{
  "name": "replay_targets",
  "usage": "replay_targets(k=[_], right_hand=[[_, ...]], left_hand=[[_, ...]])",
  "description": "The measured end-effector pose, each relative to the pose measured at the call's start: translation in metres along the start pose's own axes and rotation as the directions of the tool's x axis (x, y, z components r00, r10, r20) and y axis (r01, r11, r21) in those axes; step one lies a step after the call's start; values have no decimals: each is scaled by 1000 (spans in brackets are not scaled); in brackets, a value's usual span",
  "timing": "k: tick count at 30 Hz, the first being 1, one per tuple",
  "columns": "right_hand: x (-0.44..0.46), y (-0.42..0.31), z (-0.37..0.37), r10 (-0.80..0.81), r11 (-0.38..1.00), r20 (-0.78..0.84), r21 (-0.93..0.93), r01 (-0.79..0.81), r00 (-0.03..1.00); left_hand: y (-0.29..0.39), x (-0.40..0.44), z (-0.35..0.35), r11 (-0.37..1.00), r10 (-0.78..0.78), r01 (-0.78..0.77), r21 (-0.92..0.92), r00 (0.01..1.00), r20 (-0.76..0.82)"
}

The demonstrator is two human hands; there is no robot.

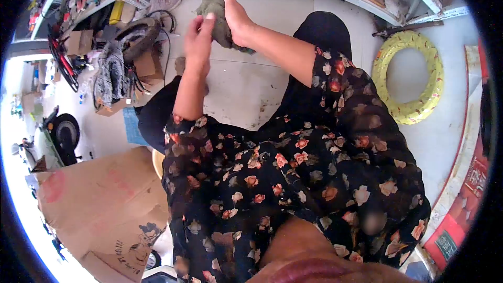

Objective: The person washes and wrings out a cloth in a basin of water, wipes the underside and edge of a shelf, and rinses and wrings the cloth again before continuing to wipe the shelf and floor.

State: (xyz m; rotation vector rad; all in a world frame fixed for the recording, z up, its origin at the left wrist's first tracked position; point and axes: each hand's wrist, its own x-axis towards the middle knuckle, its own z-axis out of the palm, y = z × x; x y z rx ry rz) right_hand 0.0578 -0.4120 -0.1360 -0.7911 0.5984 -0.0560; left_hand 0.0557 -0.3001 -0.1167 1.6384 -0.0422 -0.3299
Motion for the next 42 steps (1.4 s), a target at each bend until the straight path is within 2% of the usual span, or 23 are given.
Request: replay_targets(k=[1, 4, 5, 6, 8, 12, 14, 17, 21, 24, 25, 28, 29, 32, 35, 38, 42], right_hand=[[-3, 2, -2, 6, 1000, 17, -25, -5, 1000], [-6, 8, -17, -253, 904, 109, -329, 275, 961], [6, 13, -25, -291, 891, 118, -327, 314, 950], [2, 11, -22, -330, 874, 56, -358, 327, 942], [6, 8, -29, -461, 693, 158, -550, 466, 873], [-2, -9, -30, -441, 534, 236, -707, 465, 866], [-12, -19, -27, -406, 475, 266, -755, 451, 874], [4, -11, -39, -497, 350, 299, -790, 503, 815], [4, -7, -38, -404, 510, 289, -717, 476, 868], [-5, -5, -32, -310, 631, 307, -641, 436, 900], [-7, -6, -30, -288, 656, 307, -627, 421, 907], [-9, -7, -31, -252, 684, 318, -610, 401, 914], [-9, -7, -31, -244, 686, 323, -609, 398, 914], [-7, -1, -32, -245, 686, 314, -612, 393, 917], [-10, -3, -32, -187, 654, 369, -645, 395, 911], [-16, -1, -27, -230, 697, 342, -596, 399, 911], [-20, -5, -25, -90, 714, 307, -644, 276, 948]], left_hand=[[-12, 4, 2, 998, 50, -48, -29, 997, 62], [-35, 11, -8, 999, 46, -47, 5, 982, 185], [-43, 13, -8, 996, 73, -64, -60, 985, 159], [-41, 12, -12, 991, 65, -48, -129, 988, 137], [-36, 12, -17, 966, 54, -26, -259, 993, 105], [-26, 14, -29, 941, -20, 58, -333, 993, 115], [-31, 18, -31, 942, -31, 43, -332, 999, 44], [-34, 21, -35, 953, 9, -9, -302, 1000, -2], [-51, 30, -38, 989, 74, -77, -128, 997, -25], [-71, 34, -34, 925, 327, -289, 249, 936, -130], [-76, 35, -33, 880, 367, -294, 374, 919, -143], [-75, 24, -24, 997, 81, -81, 10, 996, -36], [-82, 25, -22, 998, 47, -46, -35, 998, 41], [-62, 11, -16, 971, -169, 202, -126, 958, 233], [-65, 9, -12, 981, -106, 152, -118, 939, 326], [-69, 12, -11, 979, -127, 171, -115, 941, 314], [-71, 12, -9, 953, -119, 199, -229, 939, 321]])
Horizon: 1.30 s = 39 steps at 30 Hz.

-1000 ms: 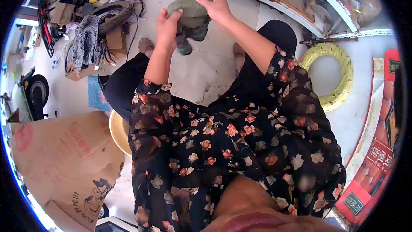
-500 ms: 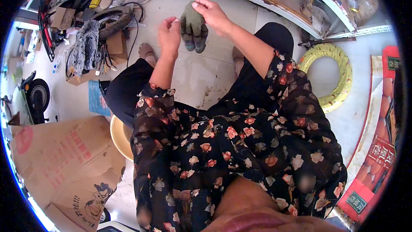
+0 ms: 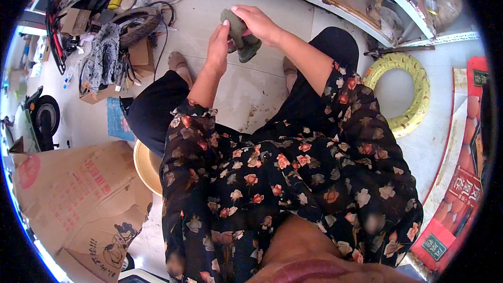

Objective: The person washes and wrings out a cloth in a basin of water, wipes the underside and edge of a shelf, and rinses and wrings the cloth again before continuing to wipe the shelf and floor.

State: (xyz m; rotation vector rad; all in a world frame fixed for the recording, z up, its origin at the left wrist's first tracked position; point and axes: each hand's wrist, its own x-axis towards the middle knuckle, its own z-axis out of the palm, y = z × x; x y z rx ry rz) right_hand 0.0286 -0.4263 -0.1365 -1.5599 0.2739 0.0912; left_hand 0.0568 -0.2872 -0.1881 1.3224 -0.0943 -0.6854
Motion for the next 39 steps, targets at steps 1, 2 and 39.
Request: replay_targets(k=[1, 2, 39], right_hand=[[1, 2, 1, 10, 1000, 14, -1, -10, 1000], [2, 3, 1, 20, 1000, 28, -1, -20, 999], [-102, -79, -112, -221, 70, 211, -970, 231, 952]], left_hand=[[-1, -1, 1, 1000, 12, -13, -24, 1000, -6], [-1, -2, 2, 999, 25, -25, -48, 1000, -11], [-73, 163, 48, 852, -195, 190, -488, 980, 41]])
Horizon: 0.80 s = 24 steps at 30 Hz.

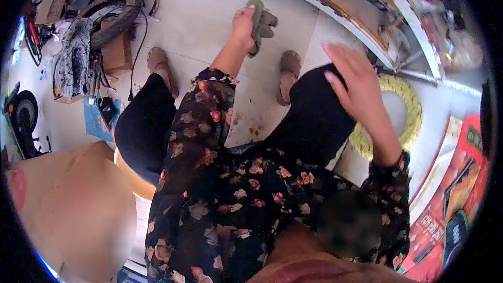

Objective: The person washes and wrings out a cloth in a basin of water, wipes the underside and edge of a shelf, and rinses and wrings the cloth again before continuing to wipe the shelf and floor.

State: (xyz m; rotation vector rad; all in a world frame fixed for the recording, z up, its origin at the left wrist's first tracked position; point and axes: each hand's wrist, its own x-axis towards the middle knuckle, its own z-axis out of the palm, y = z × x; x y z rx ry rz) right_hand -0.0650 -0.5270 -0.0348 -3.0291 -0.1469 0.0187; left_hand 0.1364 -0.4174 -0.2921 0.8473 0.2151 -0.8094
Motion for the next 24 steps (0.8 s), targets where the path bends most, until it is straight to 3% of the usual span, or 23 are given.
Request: replay_targets(k=[2, 5, 9, 12, 15, 18, 21, 24], right_hand=[[-13, 17, 6, 77, 995, 17, 68, -78, 997], [-21, 30, 21, 163, 929, -9, 337, -150, 987], [-7, 33, 16, 211, 907, 88, 354, -229, 974], [-4, 45, 17, 202, 905, 134, 353, -237, 970], [0, 49, 14, 234, 890, 191, 352, -289, 953], [-2, 53, 16, 238, 883, 196, 364, -296, 951], [-11, 54, 16, 259, 881, 184, 358, -310, 948], [-19, 56, 14, 269, 879, 174, 358, -316, 947]], left_hand=[[-11, 38, 8, 999, 35, -36, -27, 999, -40], [-27, 85, 18, 995, 29, -37, -95, 996, -82], [-35, 115, 48, 996, 50, -61, -68, 987, -152], [-57, 156, 64, 959, 271, -246, 141, 940, -206], [-69, 179, 67, 918, 395, -387, 82, 904, -164], [-96, 216, 42, 735, 653, -518, 436, 713, -254], [-42, 185, 43, 916, 400, -374, 142, 865, -304], [-53, 196, 36, 876, 481, -430, 219, 822, -305]])
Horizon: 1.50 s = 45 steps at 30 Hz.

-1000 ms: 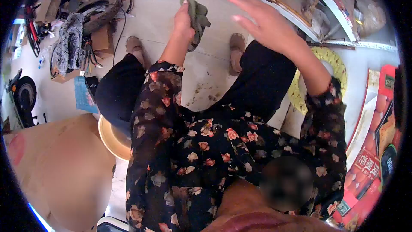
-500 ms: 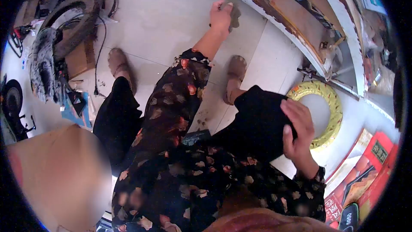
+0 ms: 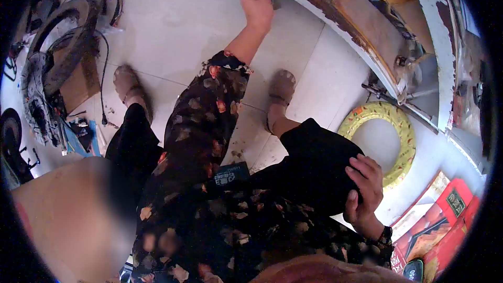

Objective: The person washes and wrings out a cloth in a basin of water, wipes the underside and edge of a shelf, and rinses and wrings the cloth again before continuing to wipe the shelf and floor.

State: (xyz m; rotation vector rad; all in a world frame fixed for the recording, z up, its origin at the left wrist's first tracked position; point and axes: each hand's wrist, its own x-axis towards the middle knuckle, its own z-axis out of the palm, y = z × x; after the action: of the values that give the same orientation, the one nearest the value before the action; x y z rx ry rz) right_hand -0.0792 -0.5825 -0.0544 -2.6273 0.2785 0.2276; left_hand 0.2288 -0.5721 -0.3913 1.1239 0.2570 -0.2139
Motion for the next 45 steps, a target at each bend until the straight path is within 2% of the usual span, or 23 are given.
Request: replay_targets(k=[2, 4, 6, 9, 10, 13, 16, 18, 21, 24, 27, 30, 33, 36, 37, 39, 42, 45], right_hand=[[-4, 3, 0, 3, 1000, -15, -3, -3, 1000], [-6, 5, 1, 2, 1000, -28, -6, -2, 1000], [-3, 6, 1, -7, 1000, -20, 3, 8, 1000], [-2, 10, -4, -29, 999, -5, 15, 29, 1000], [-3, 10, -2, -31, 999, -4, 22, 31, 1000], [-7, 8, -2, -25, 999, -6, -23, 25, 1000], [3, 4, -1, -50, 999, 25, -10, 51, 998], [6, 3, -2, -66, 998, 40, -3, 66, 997], [1, 1, -1, -20, 1000, 18, -16, 20, 1000], [0, -1, -1, -4, 999, 1, -49, 4, 1000], [7, -6, 1, -39, 998, 28, -48, 40, 999], [15, -6, 1, -74, 997, 53, -30, 76, 996], [8, -5, 0, -41, 998, 32, -50, 42, 999], [4, -3, -1, -31, 998, 28, -62, 33, 999], [4, -4, 0, -30, 998, 22, -61, 31, 999], [8, -3, -1, -58, 997, 53, -46, 60, 997], [7, 0, -3, -65, 998, 69, -24, 67, 996], [-2, 2, -1, -25, 999, 43, -43, 27, 999]], left_hand=[[-19, 2, 9, 994, 60, -65, -85, 997, -58], [-9, -10, 18, 992, 120, -121, -25, 992, -39], [7, -30, 19, 970, 167, -175, 170, 984, 60], [-8, 8, 3, 990, 132, -126, 56, 983, -131], [20, 21, -9, 994, 47, -50, -96, 998, -30], [16, 28, -17, 959, 236, -225, 173, 971, -46], [-21, 9, 6, 930, 214, -228, 289, 974, 79], [0, -12, 6, 943, 122, -157, 293, 983, 135], [13, 28, -12, 987, 39, -5, 159, 976, -215], [5, 44, -23, 983, 148, -136, 120, 983, -104], [-4, 6, -4, 884, 236, -233, 405, 971, 43], [9, -3, 0, 834, 200, -253, 491, 967, 159], [3, 35, -14, 989, 148, -140, 53, 971, -187], [-12, 40, -14, 979, 173, -161, 127, 982, -82], [-9, 26, -8, 922, 252, -241, 302, 968, 1], [-4, -16, 9, 698, 350, -396, 597, 915, 198], [-26, -2, 3, 899, 239, -265, 348, 964, 116], [35, 16, -14, 896, 270, -267, 355, 962, 42]])
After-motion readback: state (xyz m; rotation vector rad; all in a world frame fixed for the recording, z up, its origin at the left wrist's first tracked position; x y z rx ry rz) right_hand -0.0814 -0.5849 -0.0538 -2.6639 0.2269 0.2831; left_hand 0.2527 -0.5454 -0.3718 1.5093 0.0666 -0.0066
